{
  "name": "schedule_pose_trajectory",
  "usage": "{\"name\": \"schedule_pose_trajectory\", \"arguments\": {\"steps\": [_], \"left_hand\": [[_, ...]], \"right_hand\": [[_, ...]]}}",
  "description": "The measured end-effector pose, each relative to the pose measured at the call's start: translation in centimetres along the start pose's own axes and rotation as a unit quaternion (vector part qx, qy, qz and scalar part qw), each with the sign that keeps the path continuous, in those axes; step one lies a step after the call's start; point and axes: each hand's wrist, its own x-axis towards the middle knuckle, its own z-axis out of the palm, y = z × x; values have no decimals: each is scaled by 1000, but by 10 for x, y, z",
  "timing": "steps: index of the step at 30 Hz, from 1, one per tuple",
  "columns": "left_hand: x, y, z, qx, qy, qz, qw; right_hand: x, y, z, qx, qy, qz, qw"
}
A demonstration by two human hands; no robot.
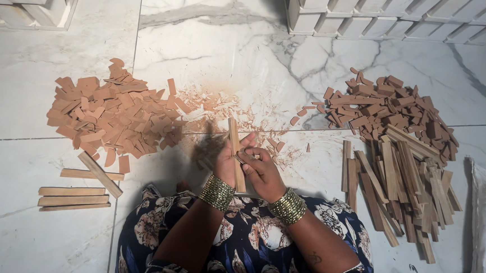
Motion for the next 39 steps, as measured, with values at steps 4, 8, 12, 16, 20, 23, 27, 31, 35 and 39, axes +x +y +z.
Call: {"name": "schedule_pose_trajectory", "arguments": {"steps": [4, 8, 12, 16, 20, 23, 27, 31, 35, 39], "left_hand": [[11, 29, -14, 48, 190, 18, 980], [17, 42, -26, 6, 204, 36, 978], [17, 27, -25, -23, 153, 30, 988], [11, 14, -20, -1, 195, -34, 980], [-4, -14, -16, -23, 154, -124, 980], [-8, -33, -16, 9, 141, -139, 980], [1, -13, -19, 3, 200, -89, 976], [5, 26, -17, 74, 252, -39, 964], [-10, -4, -11, 31, 194, -87, 977], [-20, -49, -14, -63, 117, -162, 978]], "right_hand": [[-4, 0, 1, 67, -83, -20, 994], [-8, 1, 2, 62, -92, -60, 992], [-8, 7, 1, -25, -24, -103, 994], [0, 19, -3, -58, -17, -104, 993], [12, 35, -9, 7, 9, -37, 999], [13, 45, -10, -11, 59, 0, 998], [3, 52, -3, 31, 11, -74, 997], [-7, 58, 6, 53, -65, -184, 979], [-8, 68, 6, 55, -2, -192, 980], [-5, 79, -1, 29, 113, -47, 992]]}}
